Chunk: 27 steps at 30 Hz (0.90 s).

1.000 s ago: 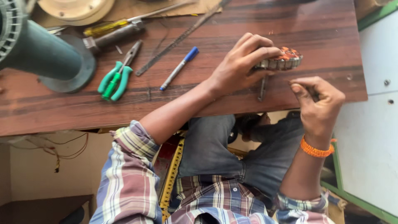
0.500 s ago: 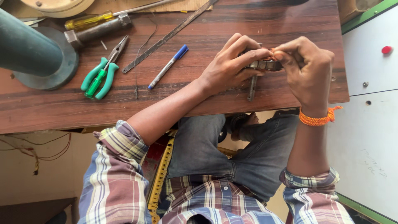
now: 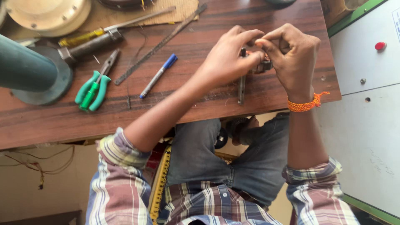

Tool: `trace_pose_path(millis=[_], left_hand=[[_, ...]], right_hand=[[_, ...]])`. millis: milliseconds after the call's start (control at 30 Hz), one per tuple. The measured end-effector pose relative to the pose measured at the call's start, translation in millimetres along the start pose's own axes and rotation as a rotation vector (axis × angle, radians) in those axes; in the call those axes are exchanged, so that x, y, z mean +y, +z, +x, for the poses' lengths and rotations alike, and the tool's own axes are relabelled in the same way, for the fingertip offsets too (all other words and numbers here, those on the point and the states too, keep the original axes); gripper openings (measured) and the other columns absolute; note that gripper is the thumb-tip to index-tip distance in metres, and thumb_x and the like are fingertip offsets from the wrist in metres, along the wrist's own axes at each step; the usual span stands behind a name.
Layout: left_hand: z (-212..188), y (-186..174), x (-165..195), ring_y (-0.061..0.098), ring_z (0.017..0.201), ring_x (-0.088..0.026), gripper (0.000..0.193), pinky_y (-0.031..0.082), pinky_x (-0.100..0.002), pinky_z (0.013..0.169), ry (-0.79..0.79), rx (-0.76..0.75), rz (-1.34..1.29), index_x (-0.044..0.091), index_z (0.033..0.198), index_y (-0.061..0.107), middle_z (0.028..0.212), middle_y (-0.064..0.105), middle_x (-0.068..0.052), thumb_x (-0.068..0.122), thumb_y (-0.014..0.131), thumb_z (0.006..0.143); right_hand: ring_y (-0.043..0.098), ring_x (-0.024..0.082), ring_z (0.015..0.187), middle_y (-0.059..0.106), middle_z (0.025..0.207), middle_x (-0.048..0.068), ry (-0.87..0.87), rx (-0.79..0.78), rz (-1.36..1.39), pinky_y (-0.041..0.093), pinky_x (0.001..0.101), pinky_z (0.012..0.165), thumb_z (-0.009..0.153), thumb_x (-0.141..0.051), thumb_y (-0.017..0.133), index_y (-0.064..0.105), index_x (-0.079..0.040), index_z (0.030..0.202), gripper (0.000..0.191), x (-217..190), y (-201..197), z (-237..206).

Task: The person sits at a workbench and winds copper wire by hand into the slots of a small motor armature, pressing and tucking the wire turns around the comm end with both fingers, working around the armature piece by piece.

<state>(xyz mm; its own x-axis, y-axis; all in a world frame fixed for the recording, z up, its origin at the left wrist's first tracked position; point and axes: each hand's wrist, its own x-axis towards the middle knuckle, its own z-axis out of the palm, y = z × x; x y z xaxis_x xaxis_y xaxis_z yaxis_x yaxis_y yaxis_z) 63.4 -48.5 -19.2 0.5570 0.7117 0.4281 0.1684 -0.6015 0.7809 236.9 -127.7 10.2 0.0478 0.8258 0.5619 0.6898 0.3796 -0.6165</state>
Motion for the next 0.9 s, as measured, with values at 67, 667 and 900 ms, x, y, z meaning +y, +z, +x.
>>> trace_pose_path(millis=[67,667,900], left_hand=[[20,0,-3,0.071,0.093,-0.024,0.033,0.058,-0.037,0.084,-0.075,-0.100,-0.024,0.008,0.107,0.080,0.100,0.068,-0.010,0.031,0.072,0.084],[4,-54,-32,0.075,0.095,-0.016,0.017,0.061,-0.032,0.084,0.251,-0.289,-0.265,0.011,0.111,0.080,0.102,0.074,-0.002,0.009,0.076,0.095],[-30,-36,0,0.065,0.112,-0.022,0.051,0.056,-0.037,0.093,0.380,-0.046,0.124,0.016,0.129,0.067,0.117,0.063,-0.003,0.034,0.087,0.085]], right_hand=[[0.050,0.006,0.061,0.061,0.071,0.003,0.047,0.038,-0.063,0.038,0.0250,0.058,0.106,-0.016,0.088,0.074,0.000,0.102,0.022,-3,1,-2],[0.033,0.000,0.065,0.043,0.069,-0.009,0.322,0.178,0.208,0.025,0.0232,0.057,0.102,0.000,0.075,0.066,0.000,0.097,0.010,-46,61,-82],[0.037,0.000,0.064,0.049,0.072,-0.009,0.378,0.191,0.161,0.027,0.0224,0.055,0.098,0.002,0.072,0.070,0.001,0.103,0.005,-24,48,-112]])
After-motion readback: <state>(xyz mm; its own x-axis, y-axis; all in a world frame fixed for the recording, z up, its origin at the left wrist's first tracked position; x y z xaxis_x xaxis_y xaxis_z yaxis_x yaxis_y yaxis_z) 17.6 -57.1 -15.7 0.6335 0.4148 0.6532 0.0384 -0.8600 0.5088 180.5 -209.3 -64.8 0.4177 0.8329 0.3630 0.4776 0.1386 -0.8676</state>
